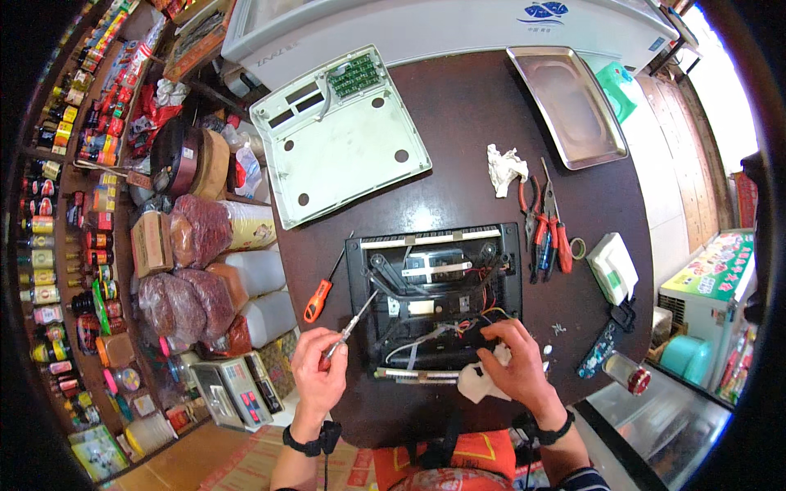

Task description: The person repairs a digital weighing scale by opening its casing, adjusting internal wires and components with a screwdriver and pliers, and cleaning parts with a tissue. The person removes and reattaches the display module and circuit board, then places the components back into the scale housing.

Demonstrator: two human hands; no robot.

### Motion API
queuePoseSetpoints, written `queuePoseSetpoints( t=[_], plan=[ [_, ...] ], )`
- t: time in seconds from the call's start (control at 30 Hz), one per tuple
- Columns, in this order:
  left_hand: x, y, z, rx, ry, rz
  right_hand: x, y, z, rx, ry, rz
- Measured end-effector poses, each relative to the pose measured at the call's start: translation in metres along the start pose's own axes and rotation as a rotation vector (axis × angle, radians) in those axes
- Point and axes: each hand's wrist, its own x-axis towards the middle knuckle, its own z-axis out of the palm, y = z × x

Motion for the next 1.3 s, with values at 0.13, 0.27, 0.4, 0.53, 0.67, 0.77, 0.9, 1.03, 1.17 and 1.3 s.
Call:
queuePoseSetpoints(
  t=[0.13, 0.27, 0.4, 0.53, 0.67, 0.77, 0.9, 1.03, 1.17, 1.3],
  plan=[
    [0.015, 0.010, 0.015, -0.028, -0.028, -0.035, 0.006, 0.007, -0.010, 0.096, -0.052, 0.132],
    [0.022, 0.017, 0.026, -0.053, -0.090, -0.090, 0.009, 0.018, -0.011, 0.132, -0.031, 0.138],
    [0.019, 0.026, 0.035, -0.084, -0.147, -0.080, 0.005, 0.028, -0.011, 0.109, 0.038, 0.080],
    [0.014, 0.042, 0.035, -0.050, -0.187, -0.033, -0.013, 0.032, -0.013, 0.160, 0.050, 0.091],
    [0.014, 0.053, 0.035, -0.017, -0.216, 0.004, -0.032, 0.039, -0.022, 0.208, 0.065, 0.130],
    [0.016, 0.061, 0.036, 0.026, -0.252, 0.012, -0.038, 0.047, -0.030, 0.217, 0.065, 0.148],
    [0.026, 0.067, 0.046, 0.027, -0.244, 0.088, -0.037, 0.051, -0.040, 0.231, 0.045, 0.173],
    [0.030, 0.075, 0.049, 0.047, -0.265, 0.026, -0.031, 0.051, -0.049, 0.213, 0.038, 0.139],
    [0.032, 0.077, 0.053, 0.033, -0.257, -0.006, -0.023, 0.056, -0.055, 0.244, 0.035, 0.134],
    [0.029, 0.077, 0.052, -0.065, -0.215, -0.151, -0.019, 0.063, -0.057, 0.235, 0.034, 0.118]
  ],
)
